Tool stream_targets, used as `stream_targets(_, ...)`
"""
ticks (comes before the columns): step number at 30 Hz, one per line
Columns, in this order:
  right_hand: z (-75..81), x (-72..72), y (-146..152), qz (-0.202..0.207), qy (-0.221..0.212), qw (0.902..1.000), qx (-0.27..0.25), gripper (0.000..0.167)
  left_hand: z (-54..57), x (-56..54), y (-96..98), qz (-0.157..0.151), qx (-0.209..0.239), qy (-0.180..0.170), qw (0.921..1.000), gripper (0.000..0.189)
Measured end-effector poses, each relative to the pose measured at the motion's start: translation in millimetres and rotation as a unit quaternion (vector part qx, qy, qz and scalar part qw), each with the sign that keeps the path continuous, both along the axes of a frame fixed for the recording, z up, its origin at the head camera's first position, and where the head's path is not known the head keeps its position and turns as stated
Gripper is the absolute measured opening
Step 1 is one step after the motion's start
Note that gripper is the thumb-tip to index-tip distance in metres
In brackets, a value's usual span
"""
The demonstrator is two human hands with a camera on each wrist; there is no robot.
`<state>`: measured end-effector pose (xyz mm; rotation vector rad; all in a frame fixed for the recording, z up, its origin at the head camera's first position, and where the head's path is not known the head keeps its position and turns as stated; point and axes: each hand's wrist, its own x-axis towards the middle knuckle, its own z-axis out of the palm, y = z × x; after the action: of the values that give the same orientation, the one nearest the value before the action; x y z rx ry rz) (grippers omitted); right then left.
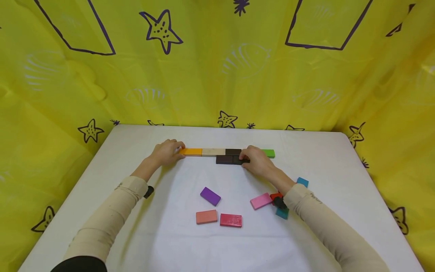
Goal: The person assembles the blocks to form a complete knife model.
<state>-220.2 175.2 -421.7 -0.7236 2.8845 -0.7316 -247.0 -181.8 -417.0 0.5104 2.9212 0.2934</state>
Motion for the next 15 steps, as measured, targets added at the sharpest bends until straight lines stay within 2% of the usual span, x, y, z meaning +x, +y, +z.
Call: stream_targets(15,2.4,1.0,0.4,-0.006,0.007,0.9999,-0.007,0.018,-2.3,-0.1,-0.6,0.003,0.003,0.003,1.0,0.032)
